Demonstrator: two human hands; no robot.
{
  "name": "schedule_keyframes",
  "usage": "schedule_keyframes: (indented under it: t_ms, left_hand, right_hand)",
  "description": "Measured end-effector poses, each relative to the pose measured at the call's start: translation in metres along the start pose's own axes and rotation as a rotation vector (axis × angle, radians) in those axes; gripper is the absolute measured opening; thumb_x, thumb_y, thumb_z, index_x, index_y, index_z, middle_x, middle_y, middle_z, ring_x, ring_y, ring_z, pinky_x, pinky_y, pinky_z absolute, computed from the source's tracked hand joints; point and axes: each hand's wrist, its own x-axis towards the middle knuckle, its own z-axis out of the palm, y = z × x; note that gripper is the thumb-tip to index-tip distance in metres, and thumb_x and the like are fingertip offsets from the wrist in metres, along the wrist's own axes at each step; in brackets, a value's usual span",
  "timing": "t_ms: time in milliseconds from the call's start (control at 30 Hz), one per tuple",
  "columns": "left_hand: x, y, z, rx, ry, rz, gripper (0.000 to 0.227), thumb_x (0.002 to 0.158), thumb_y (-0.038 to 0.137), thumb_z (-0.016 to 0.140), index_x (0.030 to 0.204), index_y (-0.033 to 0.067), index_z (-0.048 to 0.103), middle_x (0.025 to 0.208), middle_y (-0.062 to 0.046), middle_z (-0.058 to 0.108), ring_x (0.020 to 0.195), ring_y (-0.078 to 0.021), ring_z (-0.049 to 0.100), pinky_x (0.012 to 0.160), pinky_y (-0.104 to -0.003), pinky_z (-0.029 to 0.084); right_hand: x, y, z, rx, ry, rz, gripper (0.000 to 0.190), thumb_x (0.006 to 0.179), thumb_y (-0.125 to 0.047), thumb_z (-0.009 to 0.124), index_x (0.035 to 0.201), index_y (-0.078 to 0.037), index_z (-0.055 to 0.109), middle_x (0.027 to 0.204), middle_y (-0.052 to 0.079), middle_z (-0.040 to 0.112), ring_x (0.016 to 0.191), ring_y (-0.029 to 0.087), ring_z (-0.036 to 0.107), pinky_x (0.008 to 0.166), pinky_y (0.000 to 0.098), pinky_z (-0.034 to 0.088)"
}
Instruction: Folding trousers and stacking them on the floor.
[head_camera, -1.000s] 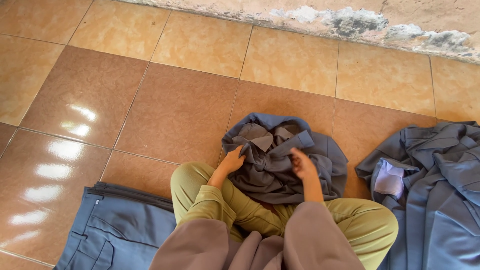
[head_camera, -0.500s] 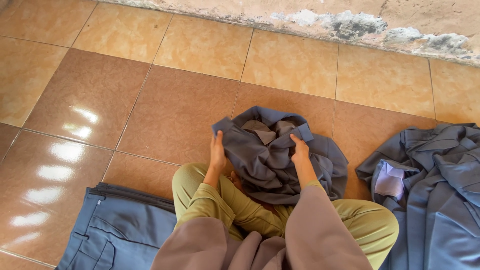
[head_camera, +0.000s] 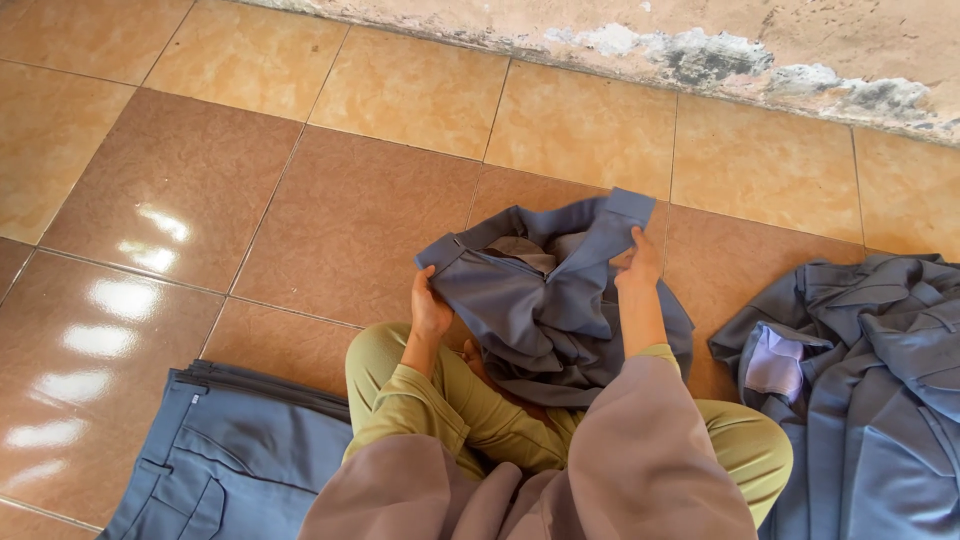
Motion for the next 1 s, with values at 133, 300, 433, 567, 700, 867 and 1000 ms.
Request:
schedule_keyframes:
  t_ms: [133,300,433,567,700,867,1000]
  left_hand:
    - [0.001,0.002,-0.005,-0.047,-0.003,-0.041,0.077,0.087,0.028,0.070,0.156,0.0093,0.041,0.150,-0.020,0.050,0.134,-0.0372,0.051,0.111,-0.054,0.041]
    - [-0.079,0.048,0.076,0.137,-0.167,0.114,0.065,0.107,0.032,0.052,0.161,0.0052,0.027,0.159,-0.029,0.033,0.144,-0.0429,0.039,0.115,-0.055,0.037]
    - [-0.114,0.059,0.120,0.185,-0.247,0.185,0.062,0.110,0.035,0.045,0.161,0.0065,0.025,0.160,-0.029,0.032,0.145,-0.0433,0.038,0.115,-0.057,0.036]
    - [-0.106,0.043,0.117,0.132,-0.326,0.314,0.061,0.108,0.033,0.046,0.161,0.0129,0.025,0.161,-0.023,0.032,0.146,-0.0377,0.037,0.118,-0.052,0.037]
    - [-0.119,0.033,0.128,0.360,-0.316,0.504,0.058,0.108,0.009,0.050,0.161,0.0135,0.028,0.154,-0.030,0.039,0.140,-0.0384,0.042,0.111,-0.052,0.042]
    - [-0.103,0.024,0.136,0.247,-0.206,0.545,0.045,0.112,0.015,0.041,0.157,0.0112,0.033,0.152,-0.037,0.036,0.140,-0.0473,0.042,0.110,-0.056,0.044]
    - [-0.090,0.027,0.146,0.081,-0.092,0.610,0.043,0.112,0.013,0.041,0.154,0.0157,0.036,0.143,-0.031,0.048,0.128,-0.0361,0.055,0.103,-0.051,0.052]
  right_hand:
    - [-0.147,-0.049,0.067,-0.044,0.052,-0.577,0.018,0.087,-0.018,0.085,0.091,-0.015,0.068,0.078,-0.009,0.046,0.078,0.005,0.049,0.076,0.0211,0.040]
    - [-0.258,-0.068,0.113,-0.764,-0.228,-1.412,0.013,0.098,-0.025,0.075,0.105,-0.015,0.072,0.091,0.005,0.075,0.072,0.022,0.072,0.056,0.0289,0.058]
    - [-0.289,-0.019,0.127,-0.953,-0.418,-1.566,0.015,0.093,-0.032,0.072,0.107,-0.025,0.072,0.116,-0.003,0.069,0.101,0.020,0.072,0.079,0.0308,0.060]
    - [-0.338,-0.016,0.121,-1.017,-0.644,-1.655,0.020,0.094,-0.017,0.067,0.114,-0.021,0.068,0.119,0.006,0.067,0.097,0.028,0.073,0.071,0.0359,0.062]
    - [-0.358,-0.036,0.113,-0.907,-0.664,-1.615,0.023,0.095,-0.015,0.070,0.117,-0.020,0.068,0.116,0.004,0.069,0.099,0.026,0.073,0.072,0.0329,0.062]
    - [-0.337,-0.028,0.090,-0.808,-0.579,-1.663,0.039,0.091,-0.009,0.071,0.129,-0.016,0.063,0.117,0.006,0.070,0.094,0.024,0.074,0.071,0.0315,0.062]
    - [-0.316,-0.031,0.058,-0.895,-0.511,-1.846,0.029,0.090,0.004,0.062,0.116,-0.009,0.057,0.116,0.015,0.068,0.083,0.030,0.073,0.063,0.0347,0.061]
